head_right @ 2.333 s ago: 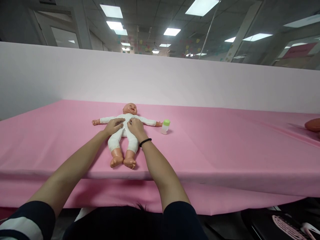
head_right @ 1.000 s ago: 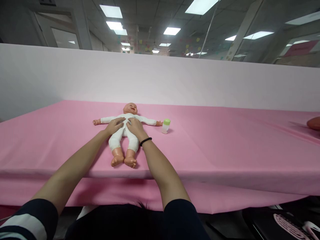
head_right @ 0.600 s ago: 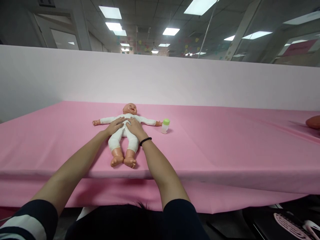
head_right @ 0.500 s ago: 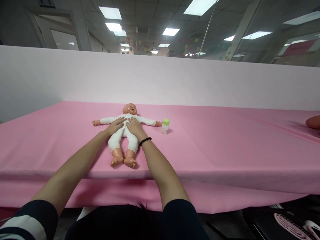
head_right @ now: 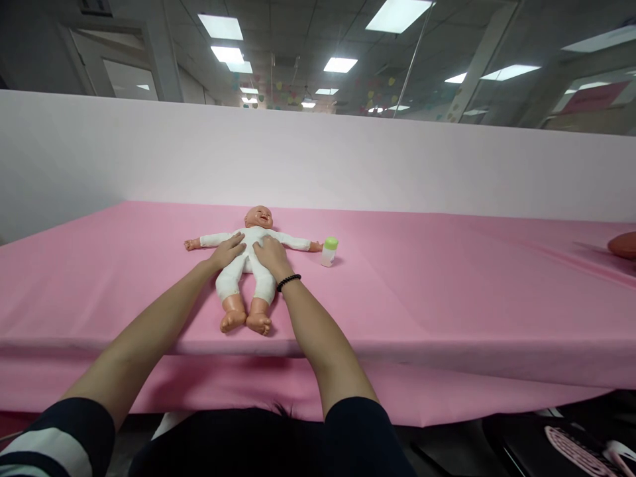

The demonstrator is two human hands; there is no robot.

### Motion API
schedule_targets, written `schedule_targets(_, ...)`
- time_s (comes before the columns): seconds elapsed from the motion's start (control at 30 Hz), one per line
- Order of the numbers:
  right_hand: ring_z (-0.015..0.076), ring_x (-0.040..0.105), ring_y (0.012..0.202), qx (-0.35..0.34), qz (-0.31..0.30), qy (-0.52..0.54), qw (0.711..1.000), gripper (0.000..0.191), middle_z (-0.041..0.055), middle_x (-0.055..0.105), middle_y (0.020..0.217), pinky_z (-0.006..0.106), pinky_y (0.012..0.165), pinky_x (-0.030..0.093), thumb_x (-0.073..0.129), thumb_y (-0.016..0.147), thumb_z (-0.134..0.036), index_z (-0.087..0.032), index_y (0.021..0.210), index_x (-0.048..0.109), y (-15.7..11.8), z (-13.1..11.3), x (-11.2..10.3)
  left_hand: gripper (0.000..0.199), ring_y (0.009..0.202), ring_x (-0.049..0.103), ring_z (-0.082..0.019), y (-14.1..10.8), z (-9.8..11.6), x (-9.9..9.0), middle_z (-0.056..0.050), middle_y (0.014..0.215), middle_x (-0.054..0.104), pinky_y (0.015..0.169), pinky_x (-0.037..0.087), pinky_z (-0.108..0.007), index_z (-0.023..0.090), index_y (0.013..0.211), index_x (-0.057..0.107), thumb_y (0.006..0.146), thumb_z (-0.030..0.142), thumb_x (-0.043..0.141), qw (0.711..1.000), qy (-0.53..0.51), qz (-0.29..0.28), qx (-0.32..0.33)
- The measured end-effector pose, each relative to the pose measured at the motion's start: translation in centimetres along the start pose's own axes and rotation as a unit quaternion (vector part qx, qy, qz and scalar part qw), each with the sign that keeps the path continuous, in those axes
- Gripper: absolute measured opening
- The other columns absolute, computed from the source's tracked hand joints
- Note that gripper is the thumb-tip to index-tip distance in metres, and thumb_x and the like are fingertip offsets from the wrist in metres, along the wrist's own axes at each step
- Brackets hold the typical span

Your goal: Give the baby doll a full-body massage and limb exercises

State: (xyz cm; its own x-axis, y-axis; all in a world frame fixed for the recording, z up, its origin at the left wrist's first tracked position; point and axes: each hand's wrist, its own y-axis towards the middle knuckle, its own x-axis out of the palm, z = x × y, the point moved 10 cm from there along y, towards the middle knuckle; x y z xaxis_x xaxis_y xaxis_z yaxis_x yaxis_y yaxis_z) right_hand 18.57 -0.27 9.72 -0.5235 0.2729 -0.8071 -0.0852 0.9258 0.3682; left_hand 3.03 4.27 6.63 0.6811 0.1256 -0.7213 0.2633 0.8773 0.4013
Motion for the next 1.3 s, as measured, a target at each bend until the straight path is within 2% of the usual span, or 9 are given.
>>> schedule_targets(0.13, 0.0265, 0.068, 0.103, 0.027, 0.016, -0.030, 0.999, 0.035, 0.0173, 0.073, 0.109, 0.031, 0.088, 0.049, 0.046, 0.100, -0.035, -0.012, 0.104, 0.073, 0.0, 0.4, -0.4, 0.043, 0.137, 0.055, -0.032, -0.1, 0.7, -1.0, -0.011, 0.138, 0.066, 0.118, 0.040, -0.048, 0.017, 0.118, 0.073, 0.093, 0.039, 0.045, 0.999, 0.025, 0.039, 0.024)
schedule_targets(0.23, 0.0254, 0.069, 0.097, 0.027, 0.035, -0.042, 0.998, 0.035, 0.0169, 0.074, 0.105, 0.030, 0.084, 0.048, 0.046, 0.100, -0.033, -0.012, 0.101, 0.074, 0.1, 0.4, -0.6, 0.039, 0.123, 0.065, -0.030, -0.3, 0.9, -1.6, -0.008, 0.119, 0.076, 0.113, 0.046, -0.044, 0.018, 0.106, 0.077, 0.090, 0.033, 0.045, 0.997, 0.041, 0.065, 0.029)
schedule_targets(0.47, 0.0216, 0.068, 0.103, -0.047, 0.032, 0.000, 0.998, 0.027, 0.0120, 0.074, 0.110, 0.027, 0.091, 0.047, 0.051, 0.095, -0.022, -0.014, 0.105, 0.075, 0.3, -0.7, -0.3, 0.046, 0.125, 0.065, -0.028, -0.6, 2.0, -1.8, -0.008, 0.129, 0.072, 0.112, 0.048, -0.041, 0.016, 0.119, 0.076, 0.084, 0.029, 0.048, 0.995, 0.022, 0.074, 0.057)
schedule_targets(0.6, 0.0196, 0.061, 0.122, -0.099, 0.006, 0.052, 0.994, 0.035, 0.0131, 0.068, 0.130, 0.029, 0.107, 0.043, 0.047, 0.099, -0.019, -0.012, 0.124, 0.070, 0.5, -1.2, 0.6, 0.052, 0.134, 0.059, -0.027, -0.5, 2.4, -0.9, -0.007, 0.138, 0.067, 0.119, 0.042, -0.041, 0.016, 0.127, 0.073, 0.085, 0.032, 0.048, 0.994, -0.001, 0.035, 0.101)
schedule_targets(0.7, 0.0181, 0.048, 0.141, -0.127, -0.036, 0.072, 0.989, 0.042, 0.0130, 0.056, 0.148, 0.032, 0.120, 0.033, 0.041, 0.103, -0.020, -0.013, 0.140, 0.061, 1.0, -1.3, 1.8, 0.059, 0.146, 0.045, -0.029, -0.3, 2.1, 0.0, -0.009, 0.149, 0.057, 0.124, 0.033, -0.046, 0.014, 0.139, 0.065, 0.087, 0.037, 0.047, 0.993, -0.008, -0.009, 0.116)
schedule_targets(0.83, 0.0233, 0.023, 0.156, -0.108, -0.094, 0.083, 0.986, 0.053, 0.0095, 0.033, 0.165, 0.043, 0.128, 0.017, 0.042, 0.105, -0.033, -0.019, 0.156, 0.045, 1.7, -0.2, 3.5, 0.069, 0.156, 0.026, -0.026, -0.2, 1.8, 1.1, -0.007, 0.162, 0.040, 0.130, 0.015, -0.046, 0.014, 0.154, 0.047, 0.093, 0.045, 0.039, 0.990, -0.008, -0.069, 0.119)
schedule_targets(0.93, 0.0282, 0.012, 0.159, -0.080, -0.125, 0.098, 0.984, 0.059, 0.0059, 0.021, 0.169, 0.050, 0.129, 0.008, 0.043, 0.105, -0.044, -0.024, 0.160, 0.039, 2.3, 0.9, 4.4, 0.071, 0.159, 0.015, -0.024, -0.3, 1.8, 1.6, -0.004, 0.167, 0.030, 0.131, 0.005, -0.044, 0.015, 0.159, 0.037, 0.097, 0.048, 0.032, 0.988, 0.006, -0.106, 0.114)
schedule_targets(1.1, 0.0279, 0.005, 0.160, -0.065, -0.140, 0.114, 0.981, 0.061, 0.0020, 0.014, 0.170, 0.053, 0.129, 0.003, 0.038, 0.105, -0.050, -0.027, 0.161, 0.035, 2.9, 2.1, 4.9, 0.074, 0.160, 0.005, -0.026, -0.3, 0.5, 1.5, -0.006, 0.170, 0.019, 0.130, 0.005, -0.047, 0.016, 0.162, 0.032, 0.098, 0.054, 0.032, 0.992, 0.023, -0.104, 0.062)
schedule_targets(1.3, 0.0236, 0.002, 0.160, -0.064, -0.148, 0.109, 0.981, 0.061, 0.0014, 0.007, 0.172, 0.055, 0.128, 0.004, 0.018, 0.108, -0.050, -0.027, 0.165, 0.025, 2.2, 2.9, 4.0, 0.067, 0.159, 0.008, -0.034, -0.5, -1.8, 0.7, -0.008, 0.171, 0.019, 0.124, 0.009, -0.064, 0.028, 0.162, 0.029, 0.102, 0.058, 0.024, 0.995, 0.070, -0.073, -0.013)
